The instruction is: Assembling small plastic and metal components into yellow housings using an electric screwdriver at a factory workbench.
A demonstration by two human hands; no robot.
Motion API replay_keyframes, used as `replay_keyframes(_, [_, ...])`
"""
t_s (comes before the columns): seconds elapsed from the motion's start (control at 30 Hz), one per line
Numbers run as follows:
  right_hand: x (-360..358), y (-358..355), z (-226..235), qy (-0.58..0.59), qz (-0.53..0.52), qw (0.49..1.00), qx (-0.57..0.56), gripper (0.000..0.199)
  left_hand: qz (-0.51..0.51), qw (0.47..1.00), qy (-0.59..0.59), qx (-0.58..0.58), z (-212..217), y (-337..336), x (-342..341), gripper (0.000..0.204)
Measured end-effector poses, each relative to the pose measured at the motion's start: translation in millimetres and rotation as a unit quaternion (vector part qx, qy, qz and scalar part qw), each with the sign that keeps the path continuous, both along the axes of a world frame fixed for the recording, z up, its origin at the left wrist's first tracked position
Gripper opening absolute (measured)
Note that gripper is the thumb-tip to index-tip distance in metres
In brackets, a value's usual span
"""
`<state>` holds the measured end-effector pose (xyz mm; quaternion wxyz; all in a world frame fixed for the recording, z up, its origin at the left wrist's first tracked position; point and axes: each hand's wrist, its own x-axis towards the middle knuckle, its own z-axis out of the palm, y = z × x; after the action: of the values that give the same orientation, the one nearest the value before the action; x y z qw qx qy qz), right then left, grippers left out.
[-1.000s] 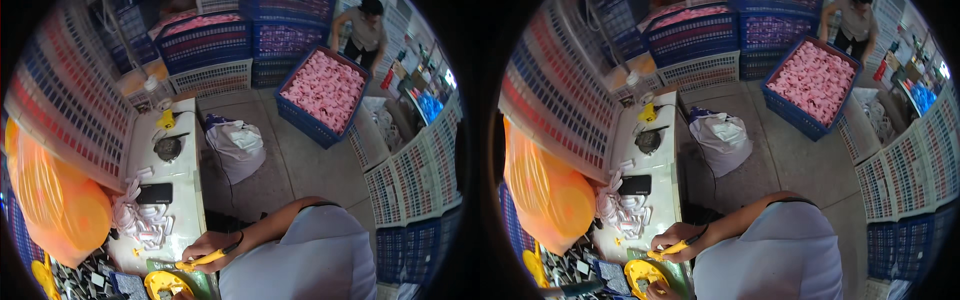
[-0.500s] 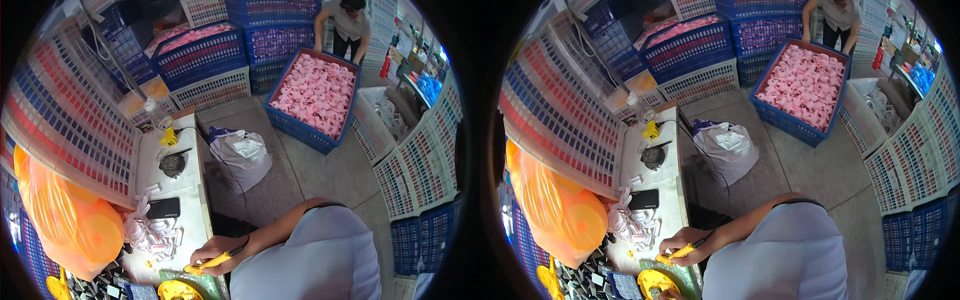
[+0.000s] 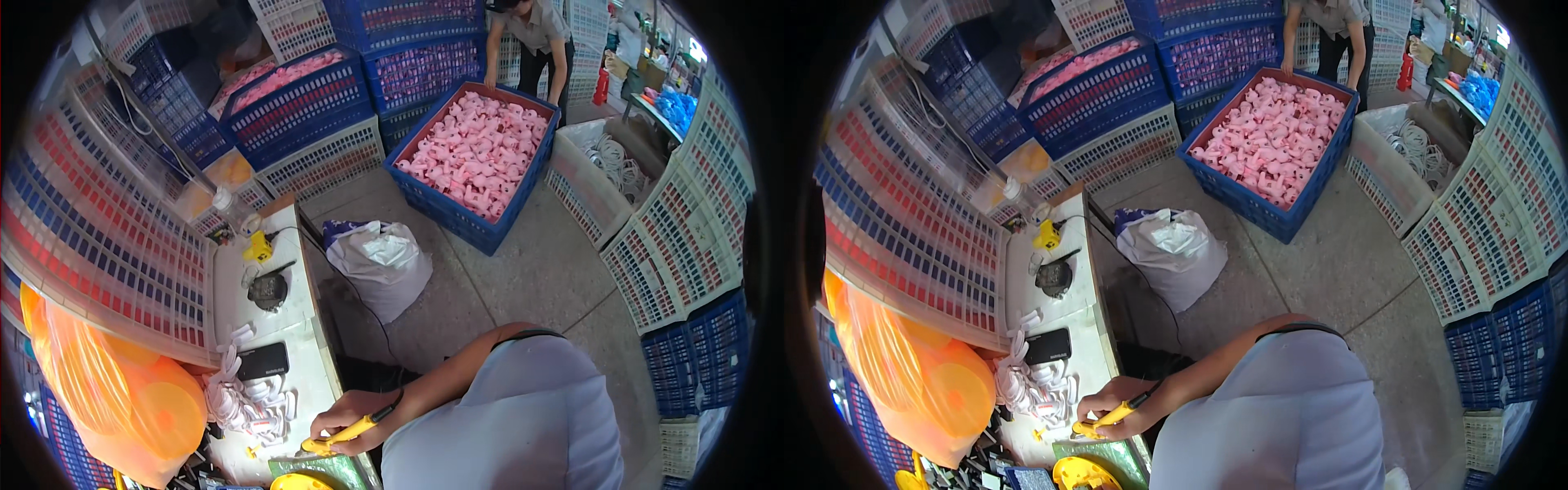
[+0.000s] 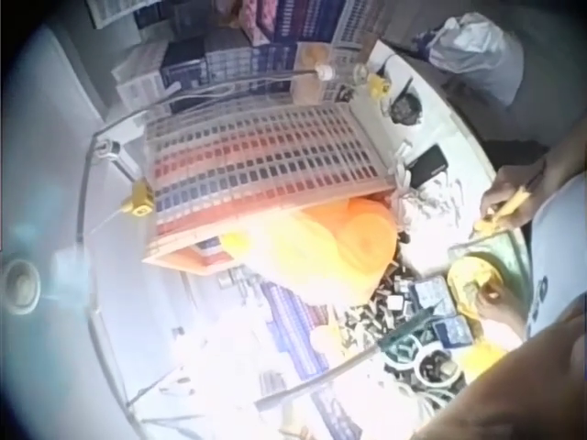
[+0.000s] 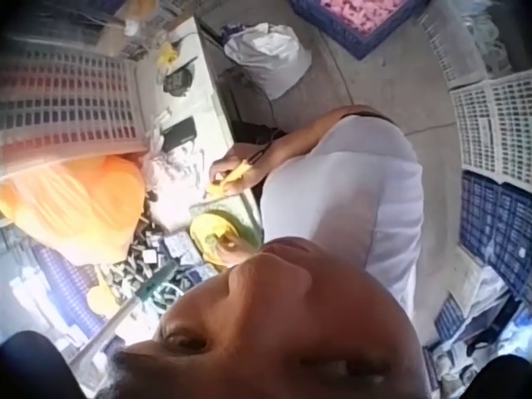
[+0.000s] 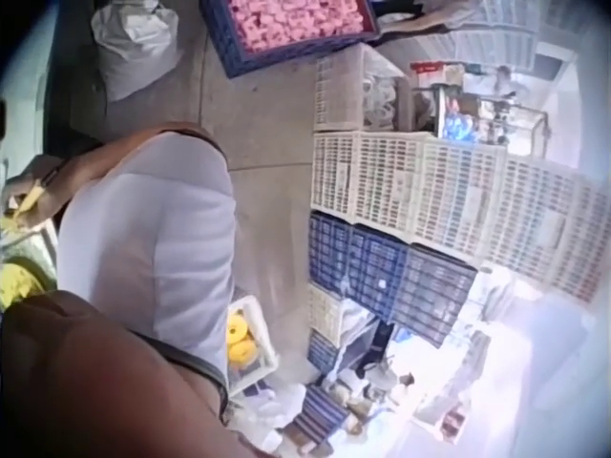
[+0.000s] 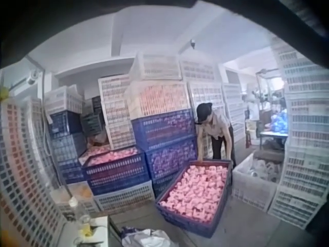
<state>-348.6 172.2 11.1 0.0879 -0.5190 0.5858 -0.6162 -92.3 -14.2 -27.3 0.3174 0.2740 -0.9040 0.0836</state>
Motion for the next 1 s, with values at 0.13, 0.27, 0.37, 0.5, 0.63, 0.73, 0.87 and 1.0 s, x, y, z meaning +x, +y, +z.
replay_keyframes(0.13, [-1, 1, -2, 0.011, -0.005, 1.0, 0.011, 0.036, -0.039, 0.994, 0.058, -0.084, -22, -13, 6, 0.029])
replay_keyframes(0.27, [-1, 2, -2, 0.02, 0.002, 1.0, 0.003, 0.036, -0.019, 0.998, 0.042, -0.042, -19, -7, 8, 0.03])
replay_keyframes(0.37, [0, 2, -7, 0.024, -0.01, 1.0, -0.01, 0.037, -0.025, 0.999, 0.037, -0.024, -2, 4, -1, 0.03])
replay_keyframes(0.5, [3, 0, -4, 0.016, -0.003, 1.0, -0.017, 0.037, -0.005, 0.999, 0.021, 0.038, 8, 11, -3, 0.03])
replay_keyframes(0.63, [3, 3, -2, 0.013, -0.005, 1.0, -0.003, 0.037, -0.039, 0.999, 0.027, -0.003, -2, 0, 2, 0.03])
replay_keyframes(0.73, [3, 4, -6, 0.01, -0.019, 1.0, -0.003, 0.036, -0.04, 0.999, 0.023, -0.014, -4, -1, 2, 0.029])
replay_keyframes(0.87, [3, 6, -5, 0.01, -0.015, 1.0, -0.012, 0.037, -0.028, 1.0, 0.01, -0.002, -7, -2, 3, 0.027])
replay_keyframes(1.0, [2, 5, -6, 0.009, -0.028, 0.999, -0.026, 0.038, -0.04, 0.997, 0.029, -0.067, -7, -2, 2, 0.024])
